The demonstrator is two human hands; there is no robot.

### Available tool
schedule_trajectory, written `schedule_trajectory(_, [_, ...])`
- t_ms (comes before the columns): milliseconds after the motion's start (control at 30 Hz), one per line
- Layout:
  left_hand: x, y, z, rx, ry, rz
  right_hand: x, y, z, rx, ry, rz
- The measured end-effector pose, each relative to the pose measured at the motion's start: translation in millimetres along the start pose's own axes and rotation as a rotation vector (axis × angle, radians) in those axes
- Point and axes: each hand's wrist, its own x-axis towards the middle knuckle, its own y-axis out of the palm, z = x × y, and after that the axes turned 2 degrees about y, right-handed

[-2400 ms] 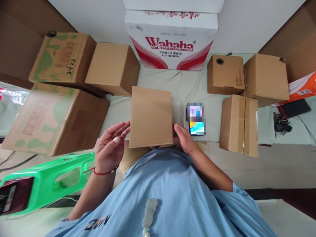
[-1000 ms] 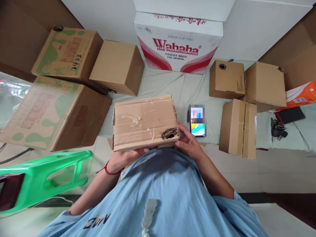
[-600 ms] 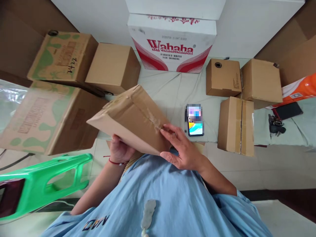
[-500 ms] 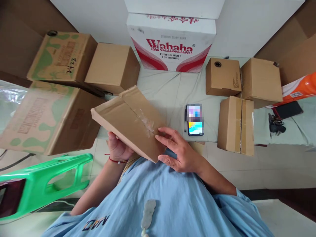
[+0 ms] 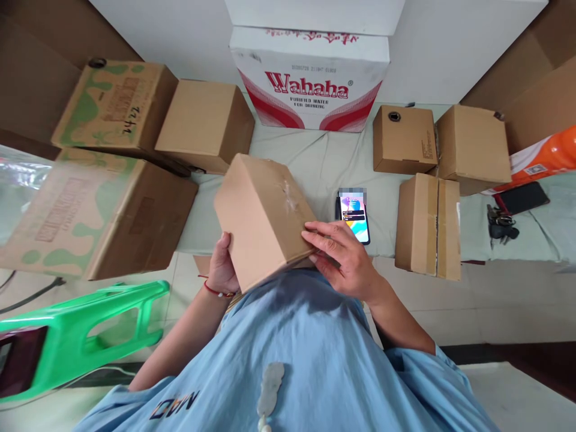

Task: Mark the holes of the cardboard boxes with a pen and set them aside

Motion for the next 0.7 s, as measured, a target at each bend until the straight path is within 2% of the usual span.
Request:
schedule_trajectory(133, [-6.0,27.5,-20.1,-0.095,-0.231,0.001,3.8,-3.5,-2.4,0.071,0.060,-0.053])
schedule_trajectory(233, [-10.4,41.8,-37.4,-0.162,-0.296,-0.037,7.9,-6.3,-2.0,0.173,0.107,-0.069])
schedule_trajectory(367, [-15.7,49.8,-51.0,-0.239,-0.382,-0.021,14.2,-5.8,-2.0,0.226,0.203,-0.111])
schedule_trajectory(533, [-23.8,53.7,-55.1,-0.240,-0.368,0.030,14.7,1.3,-3.9,0.284,0.319,-0.181])
schedule_trajectory(600, [-25.5,53.2,-55.8,-0.189,-0.340,0.016,9.8,4.1,-4.6,0.308,0.370,-0.150])
schedule_trajectory(700, [-24.7,50.9,-55.0,-0.114,-0.271,-0.032,-2.2,8.0,-5.4,0.386,0.458,-0.039])
